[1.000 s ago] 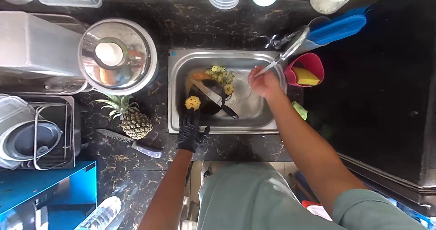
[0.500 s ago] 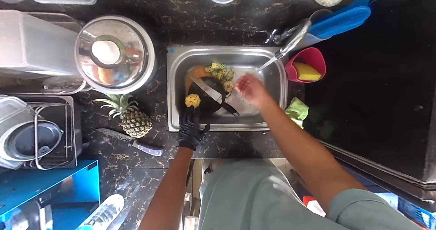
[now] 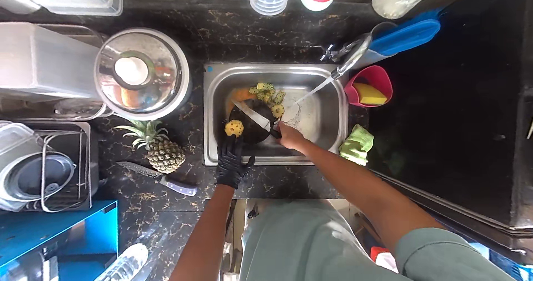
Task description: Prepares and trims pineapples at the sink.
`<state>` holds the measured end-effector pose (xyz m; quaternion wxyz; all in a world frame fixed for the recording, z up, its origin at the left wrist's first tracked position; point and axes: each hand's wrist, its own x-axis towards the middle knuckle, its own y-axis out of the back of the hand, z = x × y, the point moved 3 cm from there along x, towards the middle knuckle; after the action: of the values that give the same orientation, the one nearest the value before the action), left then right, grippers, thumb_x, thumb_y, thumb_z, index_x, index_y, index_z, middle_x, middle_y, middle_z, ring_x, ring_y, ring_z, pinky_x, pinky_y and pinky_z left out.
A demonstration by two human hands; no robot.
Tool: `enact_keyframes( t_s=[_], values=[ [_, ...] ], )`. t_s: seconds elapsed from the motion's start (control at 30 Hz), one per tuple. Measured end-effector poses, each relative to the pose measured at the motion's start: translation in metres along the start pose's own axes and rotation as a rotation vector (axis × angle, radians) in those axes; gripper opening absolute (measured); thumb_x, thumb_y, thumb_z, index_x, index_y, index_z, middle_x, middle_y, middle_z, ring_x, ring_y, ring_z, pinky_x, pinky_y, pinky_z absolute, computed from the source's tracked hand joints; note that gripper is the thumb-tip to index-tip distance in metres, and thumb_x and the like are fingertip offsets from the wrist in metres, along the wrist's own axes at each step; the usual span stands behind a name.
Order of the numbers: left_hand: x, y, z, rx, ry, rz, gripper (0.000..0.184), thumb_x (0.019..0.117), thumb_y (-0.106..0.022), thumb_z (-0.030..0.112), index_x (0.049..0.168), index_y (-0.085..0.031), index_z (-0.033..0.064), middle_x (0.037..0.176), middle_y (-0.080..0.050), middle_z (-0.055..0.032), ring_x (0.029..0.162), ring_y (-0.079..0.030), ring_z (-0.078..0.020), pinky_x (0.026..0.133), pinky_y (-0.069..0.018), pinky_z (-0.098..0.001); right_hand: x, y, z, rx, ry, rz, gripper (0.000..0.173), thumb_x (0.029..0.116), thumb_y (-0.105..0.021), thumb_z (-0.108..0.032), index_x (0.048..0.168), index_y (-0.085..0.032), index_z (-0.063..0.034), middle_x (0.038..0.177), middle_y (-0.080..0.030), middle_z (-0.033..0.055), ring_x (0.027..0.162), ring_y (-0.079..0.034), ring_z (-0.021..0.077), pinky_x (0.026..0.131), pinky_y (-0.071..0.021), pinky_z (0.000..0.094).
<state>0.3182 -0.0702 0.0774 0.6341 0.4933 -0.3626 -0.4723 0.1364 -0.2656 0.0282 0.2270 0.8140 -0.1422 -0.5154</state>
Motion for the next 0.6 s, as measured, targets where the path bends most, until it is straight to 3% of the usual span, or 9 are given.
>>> enact_keyframes(
  t_s=[0.07,0.13,0.23,0.27,0.33,0.37,0.47,0.6],
  values=[
    [-0.001,0.001,0.001,-0.013,0.018,-0.027,0.088,0.0824,-0.066,0.068,0.149,-0.05,0.0119,0.153,-0.047,-0.0192,0.144,-0.04,-0.0382,0.121,-0.0257,-0.0564,0.0,0.024,0.007,0.014,0.039,0.003,0.054,0.0839,-0.075,-0.016,0.133,-0.054,-0.0113,0.109,-0.07,0.0205,0.102,-0.068,0.0418,0.083,-0.054,0.0675],
    [-0.001,0.002,0.002,-0.022,0.021,-0.034,0.088,0.0832,-0.065,0.068,0.15,-0.049,0.0118,0.154,-0.046,-0.0189,0.146,-0.039,-0.0377,0.122,-0.0242,-0.0559,-0.001,0.063,0.016,0.038,0.123,0.034,0.051,0.0883,-0.073,-0.016,0.136,-0.054,-0.0095,0.113,-0.069,0.0212,0.105,-0.067,0.0408,0.088,-0.0536,0.0664],
    [-0.001,0.003,0.002,-0.026,0.009,0.002,0.089,0.0831,-0.064,0.069,0.149,-0.05,0.0115,0.153,-0.048,-0.0193,0.143,-0.042,-0.0385,0.12,-0.0267,-0.0572,-0.016,0.144,0.02,0.103,0.183,-0.027,0.039,0.0995,-0.062,-0.018,0.137,-0.057,-0.0061,0.109,-0.068,0.0211,0.097,-0.067,0.0354,0.088,-0.0534,0.0595],
    [-0.001,0.003,0.001,-0.031,0.005,0.003,0.089,0.0827,-0.064,0.069,0.149,-0.049,0.0113,0.152,-0.047,-0.0198,0.143,-0.042,-0.039,0.12,-0.0266,-0.0578,-0.024,0.168,0.02,0.148,0.16,-0.044,0.035,0.1019,-0.057,-0.019,0.133,-0.061,-0.0051,0.101,-0.068,0.0176,0.086,-0.065,0.0284,0.08,-0.0534,0.0514],
    [-0.001,0.004,0.001,-0.041,-0.002,0.004,0.089,0.0824,-0.065,0.068,0.149,-0.049,0.0108,0.152,-0.048,-0.0208,0.143,-0.043,-0.0404,0.119,-0.0269,-0.0584,-0.036,0.203,0.028,0.294,0.067,-0.063,0.03,0.1074,-0.048,-0.028,0.116,-0.066,-0.0063,0.078,-0.062,0.0036,0.055,-0.047,0.0086,0.052,-0.0409,0.0278],
    [-0.001,0.004,0.002,-0.049,-0.001,0.007,0.089,0.0823,-0.065,0.067,0.15,-0.049,0.0115,0.152,-0.048,-0.0208,0.142,-0.043,-0.0405,0.119,-0.0275,-0.0582,-0.042,0.218,0.031,0.393,0.008,-0.069,0.031,0.1079,-0.047,-0.032,0.108,-0.067,-0.0079,0.072,-0.06,0.0,0.048,-0.042,0.0044,0.045,-0.0357,0.022],
    [-0.001,0.002,0.001,-0.062,0.004,-0.008,0.089,0.0833,-0.065,0.067,0.151,-0.048,0.0118,0.153,-0.047,-0.022,0.143,-0.042,-0.0427,0.119,-0.0266,-0.0603,-0.062,0.25,0.03,0.556,-0.031,-0.162,0.028,0.1067,-0.05,-0.035,0.11,-0.067,-0.0131,0.067,-0.055,-0.0018,0.041,-0.038,0.002,0.038,-0.0322,0.0164],
    [-0.001,0.003,0.0,-0.067,0.011,-0.005,0.089,0.0828,-0.065,0.067,0.151,-0.048,0.0116,0.152,-0.047,-0.0221,0.142,-0.042,-0.0425,0.119,-0.0266,-0.0611,-0.077,0.264,0.022,0.545,-0.065,-0.291,0.03,0.1059,-0.049,-0.037,0.116,-0.068,-0.016,0.067,-0.054,-0.0019,0.039,-0.036,0.0011,0.036,-0.0314,0.0156]
  ],
)
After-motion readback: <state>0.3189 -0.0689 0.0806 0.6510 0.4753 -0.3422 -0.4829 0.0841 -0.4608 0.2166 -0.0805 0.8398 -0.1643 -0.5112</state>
